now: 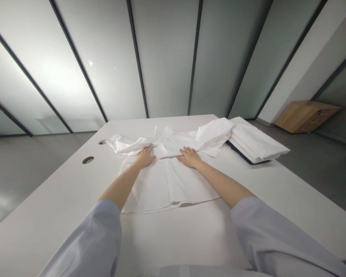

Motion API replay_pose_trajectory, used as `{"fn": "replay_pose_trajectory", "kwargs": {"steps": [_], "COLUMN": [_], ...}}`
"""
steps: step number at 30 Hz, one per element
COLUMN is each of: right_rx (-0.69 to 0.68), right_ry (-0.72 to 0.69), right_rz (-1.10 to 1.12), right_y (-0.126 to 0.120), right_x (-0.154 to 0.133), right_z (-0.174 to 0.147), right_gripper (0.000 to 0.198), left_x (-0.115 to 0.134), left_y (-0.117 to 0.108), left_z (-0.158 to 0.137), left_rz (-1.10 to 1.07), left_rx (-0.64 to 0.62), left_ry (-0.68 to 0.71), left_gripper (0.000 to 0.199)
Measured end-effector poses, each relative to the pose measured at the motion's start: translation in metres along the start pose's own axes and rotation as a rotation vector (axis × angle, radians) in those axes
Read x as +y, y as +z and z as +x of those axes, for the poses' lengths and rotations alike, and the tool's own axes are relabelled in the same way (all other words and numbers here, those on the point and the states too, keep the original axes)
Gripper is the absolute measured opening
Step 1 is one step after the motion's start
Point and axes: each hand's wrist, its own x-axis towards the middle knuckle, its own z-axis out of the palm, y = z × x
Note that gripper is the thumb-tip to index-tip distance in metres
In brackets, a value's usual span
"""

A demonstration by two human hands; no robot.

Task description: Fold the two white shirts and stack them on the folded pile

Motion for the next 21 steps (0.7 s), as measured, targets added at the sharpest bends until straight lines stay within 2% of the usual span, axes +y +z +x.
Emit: {"fn": "replay_pose_trajectory", "kwargs": {"steps": [3, 5, 8, 10, 13, 17, 19, 21], "right_rx": [0.004, 0.041, 0.131, 0.153, 0.083, -0.023, -0.059, -0.073], "right_ry": [-0.008, -0.024, -0.124, -0.211, -0.286, -0.248, -0.227, -0.215], "right_rz": [-0.019, -0.032, -0.040, -0.034, -0.011, 0.016, 0.028, 0.043], "right_y": [-0.002, -0.002, -0.001, 0.001, 0.003, 0.001, -0.002, -0.004], "right_x": [-0.002, -0.006, -0.015, -0.022, -0.030, -0.032, -0.028, -0.020], "right_z": [-0.012, -0.022, -0.041, -0.056, -0.082, -0.108, -0.108, -0.100], "right_gripper": [0.065, 0.067, 0.069, 0.066, 0.058, 0.058, 0.061, 0.064], "left_x": [-0.006, -0.010, -0.015, -0.018, -0.024, -0.029, -0.024, -0.015], "left_y": [-0.004, -0.007, -0.010, -0.014, -0.021, -0.024, -0.021, -0.015], "left_z": [0.004, 0.008, 0.013, 0.018, 0.026, 0.027, 0.022, 0.015], "left_rz": [0.005, 0.015, 0.025, -0.002, -0.056, -0.010, 0.059, 0.112], "left_rx": [-0.029, -0.026, 0.050, 0.108, 0.119, 0.075, 0.112, 0.180], "left_ry": [-0.048, -0.101, -0.166, -0.224, -0.332, -0.428, -0.415, -0.297], "left_gripper": [0.071, 0.087, 0.103, 0.098, 0.085, 0.087, 0.087, 0.078]}}
